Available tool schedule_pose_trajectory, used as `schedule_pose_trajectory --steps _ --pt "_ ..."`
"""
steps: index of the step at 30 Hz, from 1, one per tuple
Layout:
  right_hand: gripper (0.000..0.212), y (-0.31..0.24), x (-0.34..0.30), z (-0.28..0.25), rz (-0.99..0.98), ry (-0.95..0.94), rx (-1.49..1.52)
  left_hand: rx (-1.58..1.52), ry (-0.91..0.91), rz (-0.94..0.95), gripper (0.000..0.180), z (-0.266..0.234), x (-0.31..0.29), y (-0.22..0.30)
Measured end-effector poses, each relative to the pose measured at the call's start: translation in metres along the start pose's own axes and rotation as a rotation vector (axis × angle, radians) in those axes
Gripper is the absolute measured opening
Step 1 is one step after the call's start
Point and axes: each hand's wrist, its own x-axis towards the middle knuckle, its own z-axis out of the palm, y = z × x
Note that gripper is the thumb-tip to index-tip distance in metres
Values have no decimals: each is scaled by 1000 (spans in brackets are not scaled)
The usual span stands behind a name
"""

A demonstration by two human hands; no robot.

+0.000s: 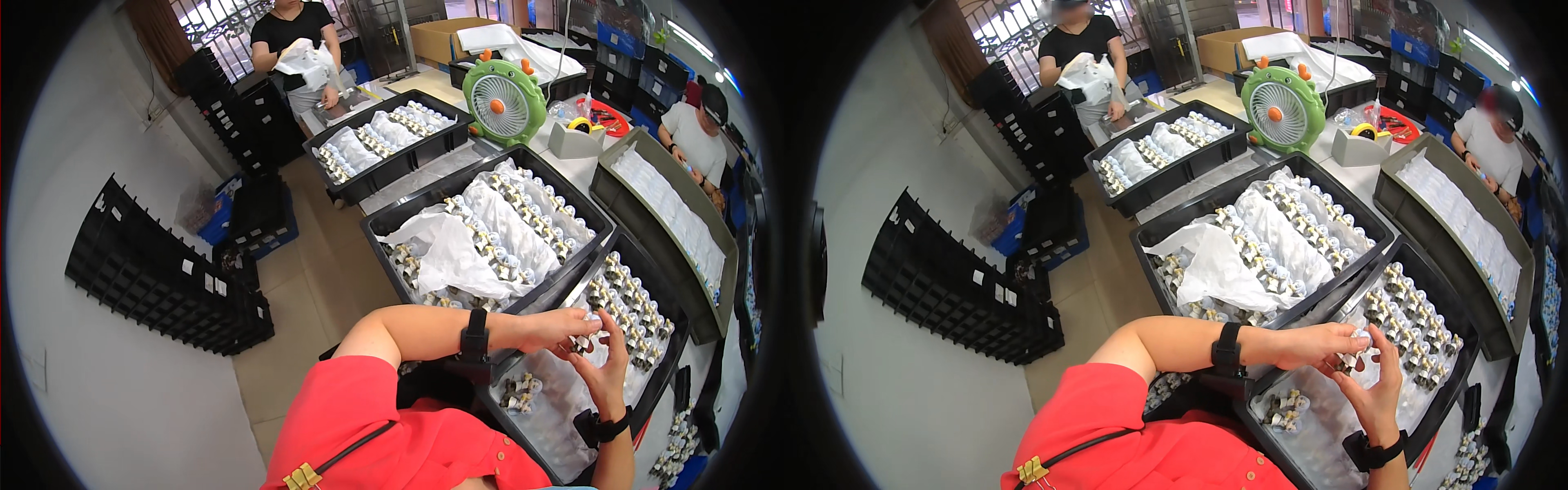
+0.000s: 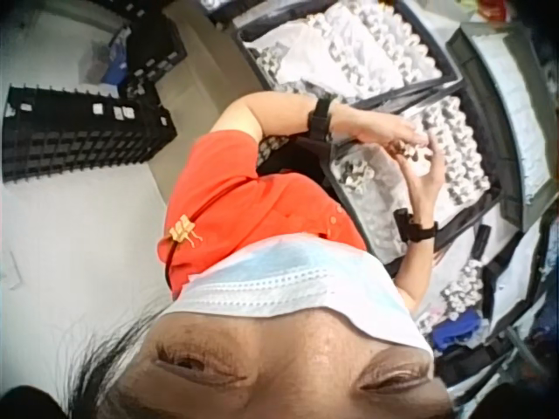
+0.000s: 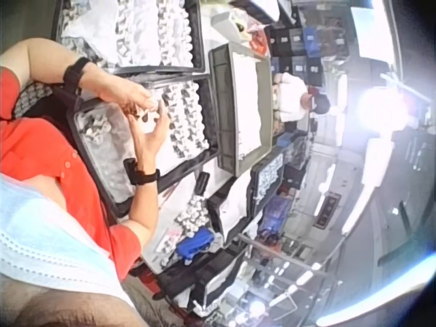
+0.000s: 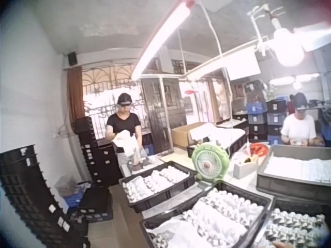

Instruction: The person assembles small figurines by hand, picking up individual units from a tray, attaching a head piece to a body, and placing the completed unit into a separate tray. The process is repetitive and involves handling multiple identical items one by one.

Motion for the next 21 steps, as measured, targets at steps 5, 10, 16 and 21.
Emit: schedule_pose_trajectory --steps 5,10,16,21 --pt "78 2 1 1 19 -14 20 10 -6 -7 44 -1 1 0" --pt "78 4 0 -1 31 -25 20 -1 13 -17 43 3 -2 2" --pt "79 1 0 2 46 -31 23 -18 14 -6 44 4 -5 0" --pt "79 4 -1 3 58 -38 28 -14 11 -17 47 3 -4 -2"
